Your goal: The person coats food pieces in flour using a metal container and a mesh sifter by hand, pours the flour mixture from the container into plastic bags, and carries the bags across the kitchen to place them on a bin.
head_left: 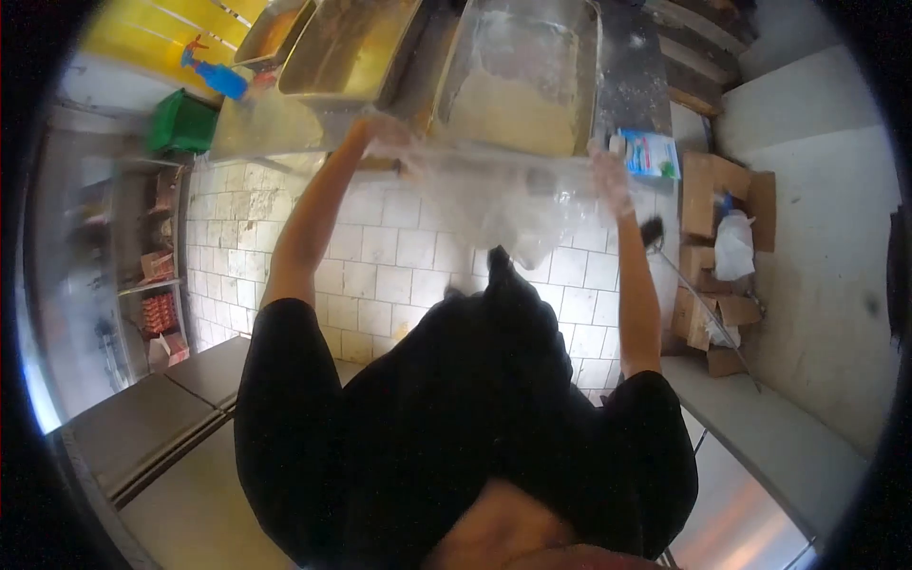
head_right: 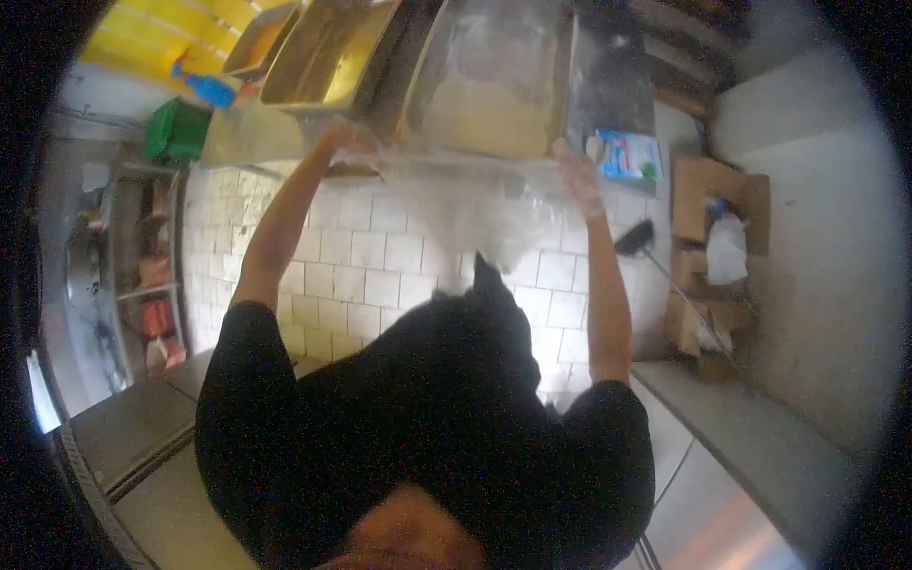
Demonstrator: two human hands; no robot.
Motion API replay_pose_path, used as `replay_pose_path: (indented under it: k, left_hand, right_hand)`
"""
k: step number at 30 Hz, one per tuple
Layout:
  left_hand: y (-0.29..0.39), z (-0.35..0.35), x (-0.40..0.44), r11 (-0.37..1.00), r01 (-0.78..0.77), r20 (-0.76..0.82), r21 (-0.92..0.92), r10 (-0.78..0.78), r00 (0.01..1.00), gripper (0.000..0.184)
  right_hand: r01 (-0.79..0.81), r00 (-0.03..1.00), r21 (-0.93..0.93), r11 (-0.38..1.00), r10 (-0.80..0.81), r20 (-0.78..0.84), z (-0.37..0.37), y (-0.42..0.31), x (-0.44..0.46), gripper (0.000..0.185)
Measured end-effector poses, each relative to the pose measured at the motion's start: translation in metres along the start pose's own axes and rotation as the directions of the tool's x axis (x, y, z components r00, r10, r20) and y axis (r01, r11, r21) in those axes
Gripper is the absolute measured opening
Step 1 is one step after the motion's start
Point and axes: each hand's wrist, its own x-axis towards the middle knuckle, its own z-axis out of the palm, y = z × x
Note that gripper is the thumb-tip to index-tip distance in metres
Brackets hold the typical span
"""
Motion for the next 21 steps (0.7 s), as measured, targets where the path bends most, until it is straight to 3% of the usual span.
replay_pose_path:
  k: [1,2,3,4,6,9,12,13,14,15,16,18,19,20,21]
  left_hand:
    - [-0.010,-0.007,0.006,0.955,0.217,0.189,-0.204,-0.179,0.965,0.030]
    - [-0.021,-0.015,0.012,0.825,0.448,0.398,-0.346,-0.303,0.866,0.030]
    - [-0.048,0.003,0.012,0.820,0.454,0.405,-0.348,-0.305,0.862,0.030]
    - [-0.082,0.043,0.009,0.746,0.506,0.324,-0.433,-0.396,0.859,0.033]
    - [-0.106,0.059,0.009,0.649,0.551,0.264,-0.524,-0.492,0.830,0.037]
    - [-0.116,0.042,0.016,0.810,0.509,0.332,-0.290,-0.414,0.848,0.046]
    - [-0.132,0.049,0.006,0.861,0.479,0.400,-0.174,-0.382,0.833,0.051]
    - [-0.131,0.051,-0.001,0.913,0.334,0.339,0.237,-0.399,0.852,0.052]
    - [-0.126,0.055,-0.007,0.779,0.149,0.278,0.610,-0.386,0.880,0.054]
    - [-0.120,0.055,-0.012,0.480,-0.035,0.226,0.877,-0.347,0.910,0.056]
    - [-0.116,0.053,-0.017,0.072,-0.182,0.195,0.981,-0.288,0.937,0.058]
    - [-0.110,0.049,-0.020,-0.369,-0.259,0.188,0.893,-0.217,0.958,0.061]
    - [-0.099,0.047,-0.015,-0.687,-0.455,0.321,0.567,-0.324,0.890,0.056]
    - [-0.087,0.046,-0.008,-0.834,-0.542,0.370,0.102,-0.474,0.799,0.052]
    - [-0.074,0.042,0.000,-0.768,-0.508,0.323,-0.389,-0.630,0.706,0.049]
  right_hand:
    - [-0.178,0.932,0.077,0.981,0.193,-0.307,0.005,0.001,0.007,0.050]
    - [-0.261,0.850,0.130,0.957,0.291,-0.439,0.008,0.001,0.014,0.052]
    - [-0.321,0.740,0.205,0.925,0.380,-0.555,0.016,-0.003,0.023,0.054]
    - [-0.413,0.692,-0.157,0.897,0.197,-0.695,0.034,-0.013,0.028,0.048]
    - [-0.510,0.666,-0.464,0.724,-0.009,-0.746,0.028,-0.003,0.035,0.043]
    - [-0.645,0.632,-0.566,0.514,-0.057,-0.773,0.033,-0.023,0.065,0.042]
    - [-0.722,0.618,-0.571,0.391,-0.007,-0.786,0.037,-0.047,0.097,0.044]
    - [-0.739,0.614,-0.571,0.356,0.008,-0.789,0.040,-0.053,0.105,0.046]
    - [-0.753,0.613,-0.578,0.315,0.015,-0.790,0.043,-0.056,0.112,0.047]
    - [-0.758,0.615,-0.589,0.279,0.005,-0.789,0.044,-0.057,0.119,0.049]
    - [-0.763,0.613,-0.595,0.251,-0.008,-0.790,0.046,-0.059,0.123,0.051]
    - [-0.774,0.590,-0.586,0.239,-0.062,-0.805,0.050,-0.060,0.136,0.048]
    - [-0.821,0.527,-0.491,0.291,0.055,-0.848,0.063,-0.074,0.142,0.046]
    - [-0.860,0.459,-0.388,0.330,0.173,-0.871,0.074,-0.083,0.148,0.045]
    - [-0.861,0.458,-0.389,0.329,0.166,-0.874,0.060,-0.068,0.136,0.045]
